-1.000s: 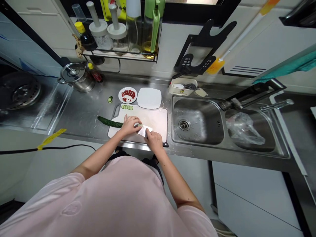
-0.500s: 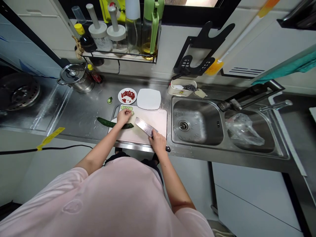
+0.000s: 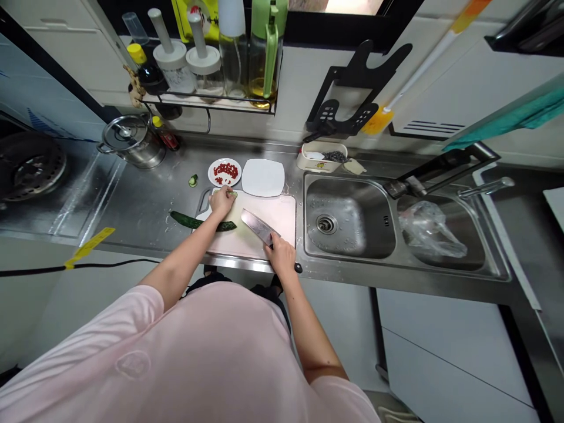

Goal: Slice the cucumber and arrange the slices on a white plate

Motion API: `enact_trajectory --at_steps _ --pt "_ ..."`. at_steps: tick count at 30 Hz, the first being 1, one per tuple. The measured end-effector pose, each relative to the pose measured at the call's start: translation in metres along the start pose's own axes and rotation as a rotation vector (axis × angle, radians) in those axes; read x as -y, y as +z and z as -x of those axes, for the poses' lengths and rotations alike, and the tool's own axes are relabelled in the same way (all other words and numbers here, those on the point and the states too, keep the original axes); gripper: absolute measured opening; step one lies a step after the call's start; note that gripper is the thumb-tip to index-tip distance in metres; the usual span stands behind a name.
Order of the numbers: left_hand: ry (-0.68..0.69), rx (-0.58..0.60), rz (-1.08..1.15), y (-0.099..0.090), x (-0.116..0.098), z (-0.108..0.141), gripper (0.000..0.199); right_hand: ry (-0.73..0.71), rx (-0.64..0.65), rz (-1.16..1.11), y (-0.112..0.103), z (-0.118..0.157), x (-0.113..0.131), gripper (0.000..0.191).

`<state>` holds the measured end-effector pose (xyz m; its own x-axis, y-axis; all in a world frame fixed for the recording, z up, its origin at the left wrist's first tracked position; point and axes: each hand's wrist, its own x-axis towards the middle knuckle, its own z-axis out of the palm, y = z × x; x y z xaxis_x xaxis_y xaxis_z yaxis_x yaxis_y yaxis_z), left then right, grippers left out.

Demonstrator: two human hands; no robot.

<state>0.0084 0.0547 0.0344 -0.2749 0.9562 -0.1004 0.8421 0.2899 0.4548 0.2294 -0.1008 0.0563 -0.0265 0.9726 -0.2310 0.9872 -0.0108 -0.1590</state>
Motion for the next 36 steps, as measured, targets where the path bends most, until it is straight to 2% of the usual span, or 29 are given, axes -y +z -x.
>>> enact_trajectory --at_steps 11,18,24,30,36 --pt "0.05 -0.029 -0.052 0.0 0.001 -0.002 0.022 -0.005 0.013 -0.026 -0.002 0.0 0.0 0.041" --pt "0.071 -0.032 -0.061 0.004 0.003 -0.004 0.017 -0.03 -0.034 -0.028 0.0 -0.001 -0.003 0.039" --pt "0.078 -0.043 -0.066 0.007 0.004 -0.006 0.018 -0.001 0.0 -0.028 -0.003 -0.001 -0.002 0.041" --pt "0.042 -0.074 0.002 -0.005 0.006 0.005 0.02 0.006 0.011 -0.038 -0.003 -0.002 -0.003 0.042" --pt "0.076 -0.093 0.002 -0.024 0.019 0.033 0.024 -0.004 0.029 -0.05 -0.008 -0.001 0.0 0.035"
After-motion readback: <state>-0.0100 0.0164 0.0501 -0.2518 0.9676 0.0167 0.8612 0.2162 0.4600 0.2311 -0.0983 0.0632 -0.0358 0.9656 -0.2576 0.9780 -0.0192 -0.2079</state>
